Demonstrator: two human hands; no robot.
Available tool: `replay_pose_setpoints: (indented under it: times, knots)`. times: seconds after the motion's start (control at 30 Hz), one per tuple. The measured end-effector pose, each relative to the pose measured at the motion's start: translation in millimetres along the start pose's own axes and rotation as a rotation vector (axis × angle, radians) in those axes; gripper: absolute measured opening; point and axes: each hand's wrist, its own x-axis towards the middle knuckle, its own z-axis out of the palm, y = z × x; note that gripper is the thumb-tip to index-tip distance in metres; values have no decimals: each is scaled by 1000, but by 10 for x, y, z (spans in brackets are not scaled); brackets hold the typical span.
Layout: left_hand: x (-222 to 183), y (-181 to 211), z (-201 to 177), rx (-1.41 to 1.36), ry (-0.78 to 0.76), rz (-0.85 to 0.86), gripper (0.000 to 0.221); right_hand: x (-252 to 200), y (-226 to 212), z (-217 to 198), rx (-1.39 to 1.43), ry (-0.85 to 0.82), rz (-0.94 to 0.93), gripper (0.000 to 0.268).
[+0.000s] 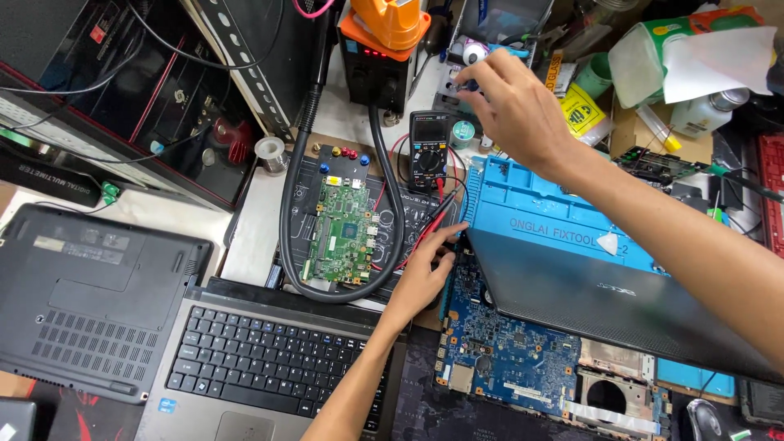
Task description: Disassembling a laptop to remove the motherboard by unscrewing components and disconnecting cables
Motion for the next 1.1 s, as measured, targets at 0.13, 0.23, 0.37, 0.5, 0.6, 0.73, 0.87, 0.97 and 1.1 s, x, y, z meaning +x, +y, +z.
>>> replay_pose_setpoints:
  times: [0.13, 0.23, 0.37, 0.5, 0.6, 0.73, 0.87, 0.97, 1.1]
  knots:
    - [2, -3, -3, -21, -6, 0, 48, 33, 61, 33, -48, 1, -32, 19]
    - [15, -1, -3, -17, -13, 6, 48, 56, 101, 57, -171, 9, -78, 21]
    - [8, 0, -2, -21, -11, 7, 48, 66, 100, 98, -312, 49, -193, 17]
    - [2, 63, -5, -21, -14, -16, 48, 47, 128, 160, -409, 25, -224, 15]
    - [3, 58, -4, -12, -9, -11, 48, 49, 123, 221, -438, 12, -241, 14]
    - [5, 60, -7, -12, -16, -9, 47, 53, 110, 255, -439, 21, -261, 12]
    - [8, 74, -2, -4, -7, -13, 47, 25, 68, 256, -426, -11, -278, 29]
    - [7, 79, -2, 12, -4, -19, 49, 13, -103, 86, -395, -26, -246, 34]
    - [1, -52, 29, -13, 13, 39, 49, -75, -313, -200, -319, -57, -191, 20]
